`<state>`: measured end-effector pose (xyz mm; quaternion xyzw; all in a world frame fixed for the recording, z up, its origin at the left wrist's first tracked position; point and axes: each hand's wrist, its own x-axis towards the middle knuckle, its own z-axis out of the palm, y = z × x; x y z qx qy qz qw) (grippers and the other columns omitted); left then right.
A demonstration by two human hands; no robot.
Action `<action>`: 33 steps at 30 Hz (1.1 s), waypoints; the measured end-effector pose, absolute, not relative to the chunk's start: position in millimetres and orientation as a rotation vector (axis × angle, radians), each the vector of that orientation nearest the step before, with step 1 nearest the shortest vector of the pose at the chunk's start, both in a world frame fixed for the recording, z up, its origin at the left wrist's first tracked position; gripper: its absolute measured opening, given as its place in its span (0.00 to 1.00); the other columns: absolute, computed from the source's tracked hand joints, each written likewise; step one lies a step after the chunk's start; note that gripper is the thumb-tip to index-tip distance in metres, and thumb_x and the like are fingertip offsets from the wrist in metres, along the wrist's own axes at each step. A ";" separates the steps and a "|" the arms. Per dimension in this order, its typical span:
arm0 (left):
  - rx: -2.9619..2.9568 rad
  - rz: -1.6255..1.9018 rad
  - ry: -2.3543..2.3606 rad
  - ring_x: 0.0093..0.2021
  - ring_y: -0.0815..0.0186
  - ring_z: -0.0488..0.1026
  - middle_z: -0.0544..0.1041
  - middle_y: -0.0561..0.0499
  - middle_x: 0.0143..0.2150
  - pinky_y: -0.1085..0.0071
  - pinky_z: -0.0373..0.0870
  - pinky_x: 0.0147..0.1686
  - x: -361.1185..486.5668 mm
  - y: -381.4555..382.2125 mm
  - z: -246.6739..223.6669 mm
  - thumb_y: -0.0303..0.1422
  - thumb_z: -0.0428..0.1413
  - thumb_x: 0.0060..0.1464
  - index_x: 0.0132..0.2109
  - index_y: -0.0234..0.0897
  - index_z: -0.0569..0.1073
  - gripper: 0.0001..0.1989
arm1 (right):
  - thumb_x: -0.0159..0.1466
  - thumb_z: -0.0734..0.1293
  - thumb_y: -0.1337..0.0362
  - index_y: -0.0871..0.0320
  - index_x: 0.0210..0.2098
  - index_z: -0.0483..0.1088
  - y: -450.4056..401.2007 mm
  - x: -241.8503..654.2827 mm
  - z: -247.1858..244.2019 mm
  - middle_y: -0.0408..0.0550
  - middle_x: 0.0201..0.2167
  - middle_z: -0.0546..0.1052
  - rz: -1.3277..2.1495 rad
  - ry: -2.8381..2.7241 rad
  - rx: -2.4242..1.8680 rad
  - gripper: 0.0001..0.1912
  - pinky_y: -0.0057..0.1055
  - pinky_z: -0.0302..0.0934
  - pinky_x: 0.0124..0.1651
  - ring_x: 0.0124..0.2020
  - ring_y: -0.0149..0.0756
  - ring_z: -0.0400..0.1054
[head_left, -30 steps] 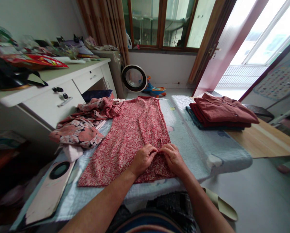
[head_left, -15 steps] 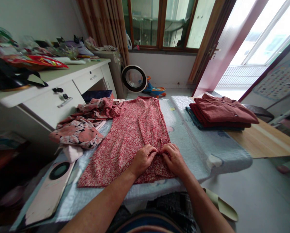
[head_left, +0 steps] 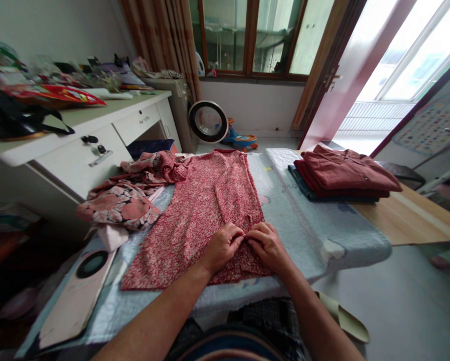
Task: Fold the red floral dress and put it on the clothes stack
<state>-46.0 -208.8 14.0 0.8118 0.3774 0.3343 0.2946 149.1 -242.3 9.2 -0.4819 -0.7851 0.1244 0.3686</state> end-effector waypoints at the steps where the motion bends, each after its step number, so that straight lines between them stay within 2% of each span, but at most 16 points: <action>1: 2.164 0.882 1.002 0.41 0.65 0.71 0.74 0.51 0.39 0.69 0.69 0.45 -46.0 -208.9 14.1 0.30 0.53 0.62 0.39 0.40 0.74 0.05 | 0.67 0.65 0.65 0.50 0.40 0.76 -242.1 148.9 9.3 0.47 0.38 0.74 0.317 -2.012 -1.238 0.07 0.40 0.59 0.51 0.44 0.40 0.66; 8: 2.155 0.883 0.979 0.41 0.66 0.72 0.74 0.51 0.39 0.70 0.69 0.45 -47.1 -209.2 12.0 0.31 0.52 0.63 0.41 0.39 0.75 0.07 | 0.68 0.64 0.67 0.52 0.40 0.74 -241.3 149.2 6.9 0.47 0.38 0.75 0.341 -1.990 -1.253 0.07 0.40 0.59 0.51 0.44 0.40 0.65; 15: 2.158 0.869 0.977 0.41 0.66 0.71 0.74 0.50 0.38 0.70 0.69 0.44 -47.0 -208.3 13.5 0.30 0.52 0.64 0.41 0.39 0.75 0.08 | 0.60 0.63 0.76 0.54 0.37 0.71 -241.5 149.4 5.3 0.46 0.37 0.74 0.355 -1.959 -1.252 0.11 0.39 0.58 0.50 0.44 0.40 0.64; 24: 2.172 0.890 0.960 0.42 0.66 0.71 0.74 0.50 0.39 0.70 0.68 0.45 -46.8 -207.9 10.0 0.30 0.52 0.64 0.40 0.38 0.75 0.07 | 0.65 0.67 0.68 0.54 0.33 0.70 -241.1 149.9 6.9 0.46 0.35 0.73 0.342 -1.963 -1.258 0.04 0.38 0.58 0.50 0.42 0.39 0.64; 33: 2.176 0.874 0.966 0.42 0.66 0.71 0.74 0.50 0.39 0.69 0.69 0.45 -46.9 -208.8 12.5 0.30 0.53 0.63 0.40 0.39 0.76 0.07 | 0.64 0.67 0.70 0.53 0.37 0.73 -241.4 150.3 7.1 0.45 0.38 0.74 0.354 -2.009 -1.223 0.06 0.39 0.57 0.52 0.45 0.39 0.65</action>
